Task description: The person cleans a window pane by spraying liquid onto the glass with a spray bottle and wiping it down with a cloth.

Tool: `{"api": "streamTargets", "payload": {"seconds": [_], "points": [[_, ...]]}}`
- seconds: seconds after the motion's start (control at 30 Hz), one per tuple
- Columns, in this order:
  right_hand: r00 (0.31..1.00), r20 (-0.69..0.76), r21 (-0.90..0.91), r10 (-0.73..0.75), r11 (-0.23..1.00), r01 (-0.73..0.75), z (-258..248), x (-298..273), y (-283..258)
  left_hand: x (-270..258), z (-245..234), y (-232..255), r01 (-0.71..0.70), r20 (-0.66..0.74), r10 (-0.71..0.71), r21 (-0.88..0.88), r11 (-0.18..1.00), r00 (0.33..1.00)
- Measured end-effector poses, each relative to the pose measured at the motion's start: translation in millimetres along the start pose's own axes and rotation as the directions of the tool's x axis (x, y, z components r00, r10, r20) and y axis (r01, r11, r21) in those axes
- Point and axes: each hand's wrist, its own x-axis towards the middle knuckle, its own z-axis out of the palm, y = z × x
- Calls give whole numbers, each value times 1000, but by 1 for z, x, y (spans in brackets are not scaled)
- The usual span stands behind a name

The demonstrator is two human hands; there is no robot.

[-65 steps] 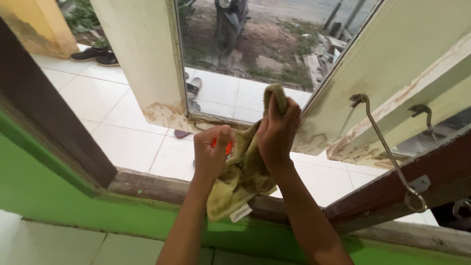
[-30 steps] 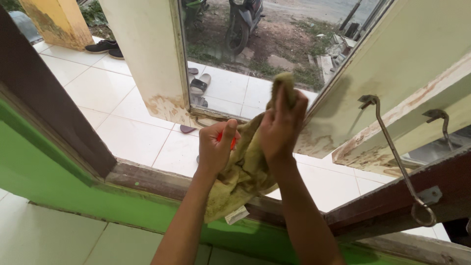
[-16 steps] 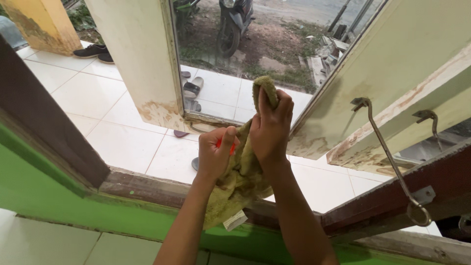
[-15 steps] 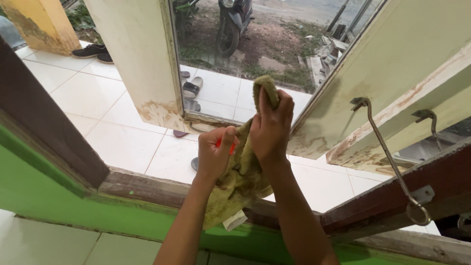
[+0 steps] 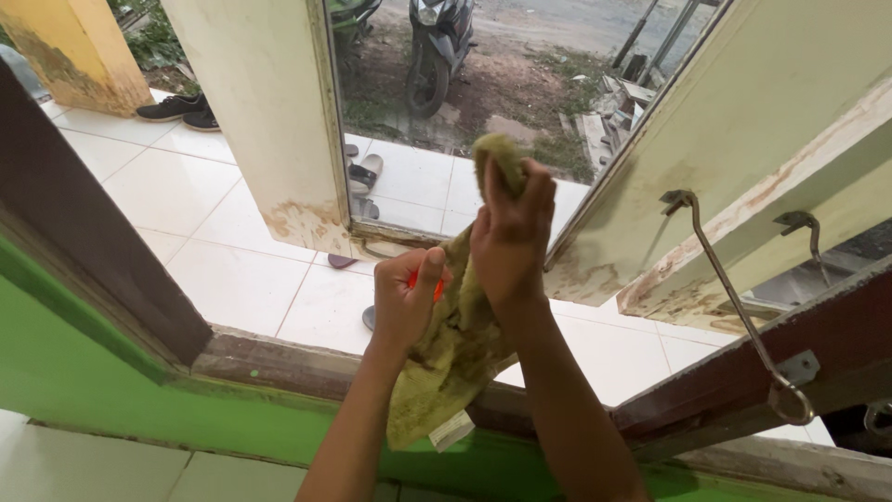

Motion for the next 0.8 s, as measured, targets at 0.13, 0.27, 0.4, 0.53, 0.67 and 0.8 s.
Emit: {"api": "streamTargets", "payload": {"seconds": [0.13,0.27,0.4,0.53,0.67,0.8], "points": [[1000,-10,-17,2,1000,-2,1,-13,0,0,-2,3,4,-3,-3,19,1000,1000],[971,-71,94,230,970,-223,-5,-22,16,-1,-7,1,-4,4,4,-22,1000,1000],[947,-150,132,284,955,-266,-7,-10,20,-1,-6,-1,-4,3,4,-59,998,1000],[942,-91,172,323,937,-304,0,1,4,1,-5,-6,-13,6,13,-58,998,1000],[1000,-10,45,25,999,-25,-2,-4,-1,1,1,-12,-34,-3,34,20,999,999],[998,45,253,48,966,-58,-9,-22,1,5,13,-8,-44,-14,44,-12,999,999]]}}
